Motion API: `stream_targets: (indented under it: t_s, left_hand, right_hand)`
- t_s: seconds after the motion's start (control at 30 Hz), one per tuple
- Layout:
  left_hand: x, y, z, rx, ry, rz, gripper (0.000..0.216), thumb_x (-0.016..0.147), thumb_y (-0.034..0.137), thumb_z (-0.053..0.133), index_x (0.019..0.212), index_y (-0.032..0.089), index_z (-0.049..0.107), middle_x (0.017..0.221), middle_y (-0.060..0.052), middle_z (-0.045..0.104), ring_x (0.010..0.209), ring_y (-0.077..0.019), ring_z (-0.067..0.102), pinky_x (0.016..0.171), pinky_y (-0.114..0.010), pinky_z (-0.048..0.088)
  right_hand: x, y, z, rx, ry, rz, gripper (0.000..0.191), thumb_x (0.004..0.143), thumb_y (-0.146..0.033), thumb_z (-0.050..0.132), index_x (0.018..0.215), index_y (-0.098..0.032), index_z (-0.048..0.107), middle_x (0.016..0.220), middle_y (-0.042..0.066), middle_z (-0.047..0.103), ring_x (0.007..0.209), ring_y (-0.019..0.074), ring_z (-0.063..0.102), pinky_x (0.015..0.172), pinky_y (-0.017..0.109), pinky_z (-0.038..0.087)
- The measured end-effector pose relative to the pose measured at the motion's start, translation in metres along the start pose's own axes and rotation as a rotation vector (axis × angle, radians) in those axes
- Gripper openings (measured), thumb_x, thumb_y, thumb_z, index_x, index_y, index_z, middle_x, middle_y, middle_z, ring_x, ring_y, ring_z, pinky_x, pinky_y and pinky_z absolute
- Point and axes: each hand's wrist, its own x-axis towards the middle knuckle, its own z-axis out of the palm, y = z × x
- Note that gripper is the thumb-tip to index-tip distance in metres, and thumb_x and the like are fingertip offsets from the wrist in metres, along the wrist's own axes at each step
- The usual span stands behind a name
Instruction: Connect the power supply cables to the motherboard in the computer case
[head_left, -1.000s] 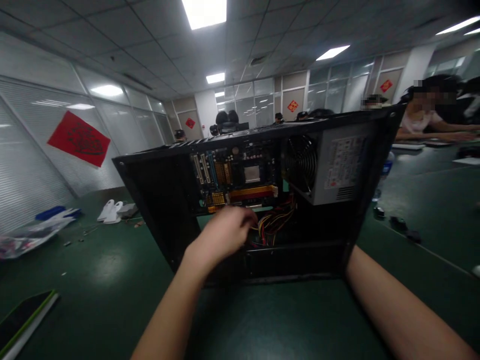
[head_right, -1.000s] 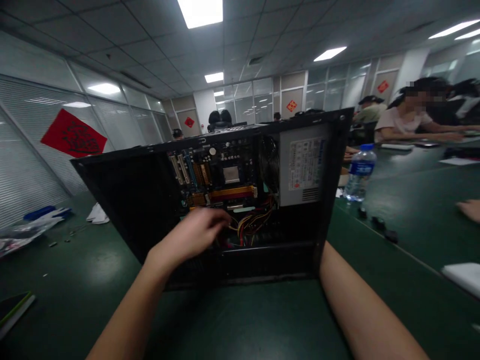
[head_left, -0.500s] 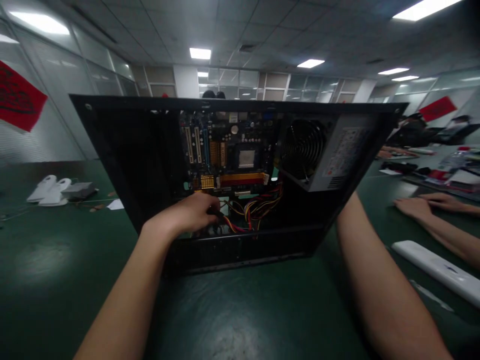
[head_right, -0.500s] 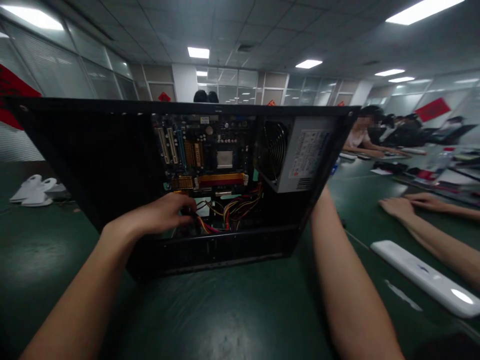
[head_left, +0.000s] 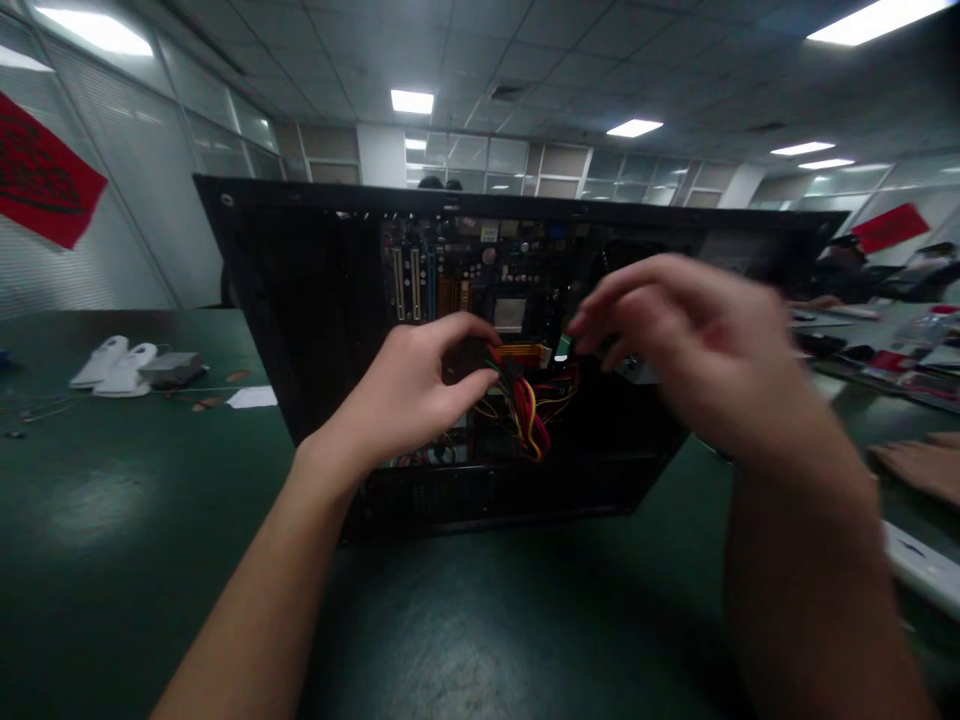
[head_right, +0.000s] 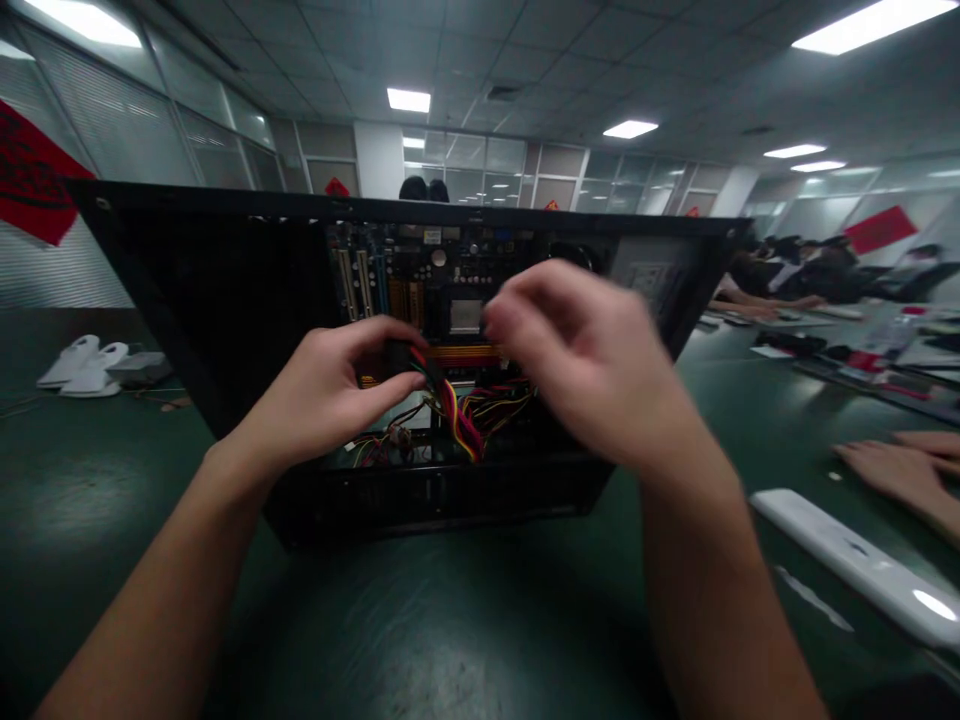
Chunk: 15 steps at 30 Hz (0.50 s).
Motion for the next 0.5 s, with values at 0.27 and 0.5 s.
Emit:
stream_targets:
  t_s: [0.27, 0.5]
  left_hand:
    - [-0.002, 0.019, -0.008, -0.108, 0.049, -0.024, 0.031, 0.085, 0.034, 0.065, 0.112, 0.018, 0.066, 0.093, -0.003, 0.071, 0.081, -0.0175, 0.066, 0.07, -0.027, 0.053]
    - [0.001, 0.018, -0.004, -0.325, 0.031, -0.099, 0.036, 0.086, 0.031, 0.064, 0.12, 0.019, 0.064, 0.108, -0.006, 0.07, 0.094, -0.0215, 0.068, 0.08, -0.032, 0.057]
  right_hand:
    - [0.002, 0.027, 0.033, 0.28, -0.068, 0.191, 0.042, 0.092, -0.038, 0.052, 0.073, -0.006, 0.071, 0.064, 0.001, 0.066, 0.061, 0.0073, 0.061, 0.058, 0.019, 0.042]
    - [-0.003, -0.001, 0.011, -0.039, -0.31, -0.047, 0.035, 0.088, -0.042, 0.062, 0.081, -0.01, 0.074, 0.071, 0.001, 0.067, 0.064, 0.0078, 0.06, 0.057, 0.019, 0.042]
